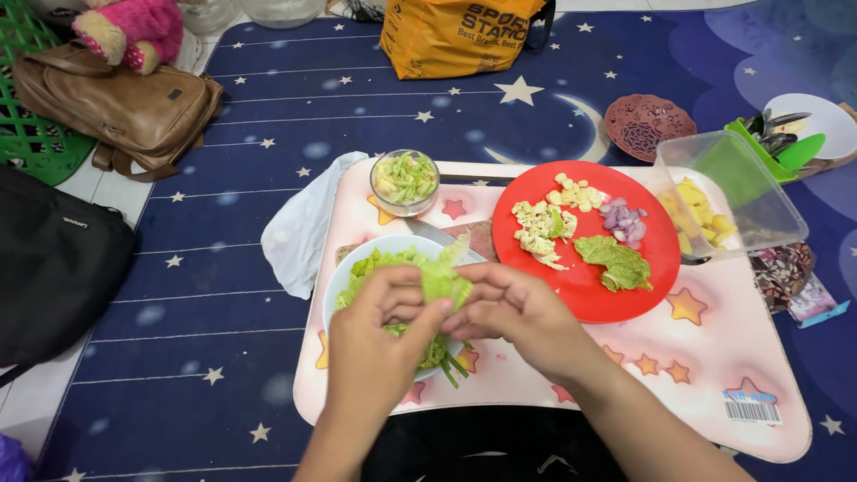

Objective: Cutting and organizing various vegetables on a small table for meal preparation.

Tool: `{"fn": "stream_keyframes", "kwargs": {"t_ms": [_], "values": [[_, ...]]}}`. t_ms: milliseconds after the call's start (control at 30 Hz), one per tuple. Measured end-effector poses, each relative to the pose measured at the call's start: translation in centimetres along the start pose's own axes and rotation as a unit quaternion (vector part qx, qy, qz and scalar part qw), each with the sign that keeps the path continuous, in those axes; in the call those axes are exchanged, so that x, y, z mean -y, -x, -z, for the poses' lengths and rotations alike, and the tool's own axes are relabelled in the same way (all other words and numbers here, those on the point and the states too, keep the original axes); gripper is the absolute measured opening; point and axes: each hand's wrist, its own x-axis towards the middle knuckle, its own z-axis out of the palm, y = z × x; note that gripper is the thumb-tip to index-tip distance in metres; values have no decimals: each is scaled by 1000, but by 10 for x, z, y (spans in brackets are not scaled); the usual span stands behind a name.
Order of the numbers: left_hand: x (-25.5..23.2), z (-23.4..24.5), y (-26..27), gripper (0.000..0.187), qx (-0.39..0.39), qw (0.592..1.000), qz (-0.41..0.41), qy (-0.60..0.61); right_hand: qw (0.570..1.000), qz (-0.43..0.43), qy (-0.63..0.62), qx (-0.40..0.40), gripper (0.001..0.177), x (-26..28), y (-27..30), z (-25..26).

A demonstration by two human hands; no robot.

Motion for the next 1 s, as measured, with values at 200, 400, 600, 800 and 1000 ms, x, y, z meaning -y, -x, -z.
{"fn": "stream_keyframes", "kwargs": {"t_ms": [200,400,600,800,1000], "values": [[5,-17,7,27,57,954,-185,-231,997,52,-61,-4,34,-13,13,34],[-16,-25,2,36,132,944,-214,-213,971,124,87,-186,26,-17,31,112],[-15,17,-10,28,17,925,-236,-297,736,104,590,-315,26,25,51,129],[-16,51,-10,29,-63,907,-122,-397,670,37,720,-176,30,21,52,142],[-6,65,-3,33,-50,896,-76,-434,701,127,678,-182,33,21,56,143]]}}
